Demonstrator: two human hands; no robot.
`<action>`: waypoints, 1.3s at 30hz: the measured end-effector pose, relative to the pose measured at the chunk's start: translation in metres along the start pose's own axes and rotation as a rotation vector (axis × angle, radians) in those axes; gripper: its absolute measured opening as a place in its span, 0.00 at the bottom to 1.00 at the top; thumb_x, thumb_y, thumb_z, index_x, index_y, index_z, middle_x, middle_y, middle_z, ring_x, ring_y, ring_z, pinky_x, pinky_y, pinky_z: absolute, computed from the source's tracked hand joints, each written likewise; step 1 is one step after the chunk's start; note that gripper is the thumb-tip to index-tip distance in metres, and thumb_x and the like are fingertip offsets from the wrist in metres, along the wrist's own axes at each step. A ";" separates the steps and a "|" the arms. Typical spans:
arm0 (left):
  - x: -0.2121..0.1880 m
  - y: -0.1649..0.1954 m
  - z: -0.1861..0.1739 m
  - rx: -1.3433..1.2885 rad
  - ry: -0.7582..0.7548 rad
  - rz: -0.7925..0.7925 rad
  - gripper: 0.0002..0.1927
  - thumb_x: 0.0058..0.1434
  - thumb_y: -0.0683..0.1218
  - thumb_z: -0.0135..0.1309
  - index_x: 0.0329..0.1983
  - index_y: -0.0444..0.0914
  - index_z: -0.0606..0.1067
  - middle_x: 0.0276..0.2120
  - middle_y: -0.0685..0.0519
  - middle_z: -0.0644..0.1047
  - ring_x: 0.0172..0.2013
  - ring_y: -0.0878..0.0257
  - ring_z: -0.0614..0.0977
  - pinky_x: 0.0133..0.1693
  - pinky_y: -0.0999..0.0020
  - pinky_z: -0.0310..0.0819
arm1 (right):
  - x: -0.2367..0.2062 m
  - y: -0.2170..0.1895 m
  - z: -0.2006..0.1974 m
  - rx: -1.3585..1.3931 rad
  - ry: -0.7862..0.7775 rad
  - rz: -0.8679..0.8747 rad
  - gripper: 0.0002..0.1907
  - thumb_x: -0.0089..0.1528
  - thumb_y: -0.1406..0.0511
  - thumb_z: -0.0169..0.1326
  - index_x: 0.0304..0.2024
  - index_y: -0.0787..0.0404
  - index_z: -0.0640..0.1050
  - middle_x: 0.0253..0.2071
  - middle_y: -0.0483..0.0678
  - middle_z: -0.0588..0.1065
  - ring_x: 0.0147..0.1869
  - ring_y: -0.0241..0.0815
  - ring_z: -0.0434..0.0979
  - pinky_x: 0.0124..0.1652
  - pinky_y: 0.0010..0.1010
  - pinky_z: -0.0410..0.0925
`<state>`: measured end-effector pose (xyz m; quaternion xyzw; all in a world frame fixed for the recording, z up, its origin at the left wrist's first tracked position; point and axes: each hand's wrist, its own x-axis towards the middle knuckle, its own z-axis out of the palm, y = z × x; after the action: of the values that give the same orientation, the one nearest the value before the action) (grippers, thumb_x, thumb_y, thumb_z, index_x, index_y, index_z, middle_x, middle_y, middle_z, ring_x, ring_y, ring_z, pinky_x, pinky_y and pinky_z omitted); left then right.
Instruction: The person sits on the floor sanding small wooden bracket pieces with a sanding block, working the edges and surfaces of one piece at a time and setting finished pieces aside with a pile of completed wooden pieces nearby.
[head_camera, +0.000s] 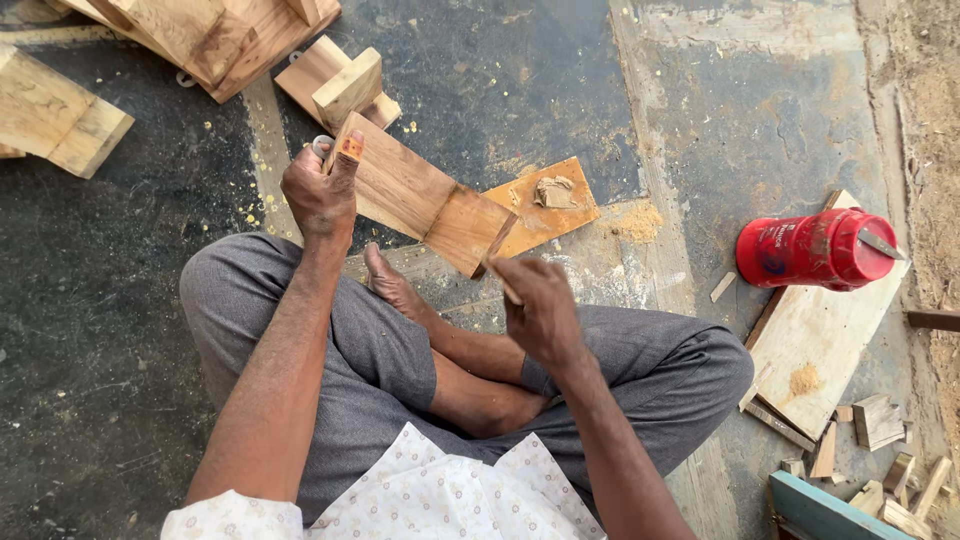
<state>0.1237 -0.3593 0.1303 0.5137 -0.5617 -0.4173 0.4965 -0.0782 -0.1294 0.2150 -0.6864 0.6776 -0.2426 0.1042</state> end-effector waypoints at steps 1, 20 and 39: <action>0.000 0.001 0.000 0.001 -0.005 -0.016 0.30 0.65 0.67 0.63 0.30 0.37 0.74 0.21 0.61 0.69 0.26 0.73 0.68 0.27 0.72 0.65 | -0.004 -0.003 -0.003 0.040 -0.010 0.035 0.21 0.61 0.73 0.55 0.57 0.59 0.79 0.45 0.50 0.82 0.52 0.46 0.80 0.54 0.42 0.68; 0.031 0.003 -0.002 -0.154 0.233 0.138 0.29 0.64 0.67 0.57 0.47 0.36 0.77 0.34 0.50 0.81 0.36 0.61 0.84 0.38 0.62 0.77 | 0.024 -0.049 -0.020 0.667 0.385 0.305 0.22 0.61 0.68 0.50 0.59 0.60 0.76 0.51 0.53 0.78 0.55 0.49 0.76 0.57 0.39 0.68; -0.264 0.074 -0.548 0.707 0.661 -0.369 0.25 0.65 0.67 0.58 0.33 0.40 0.76 0.22 0.58 0.72 0.20 0.68 0.71 0.20 0.69 0.68 | 0.073 -0.104 0.206 1.554 -0.435 0.227 0.37 0.75 0.44 0.26 0.73 0.63 0.63 0.71 0.50 0.68 0.74 0.42 0.70 0.71 0.36 0.67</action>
<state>0.6463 -0.0661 0.2556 0.8450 -0.3815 -0.0982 0.3617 0.1084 -0.2332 0.1009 -0.3771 0.3457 -0.4926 0.7040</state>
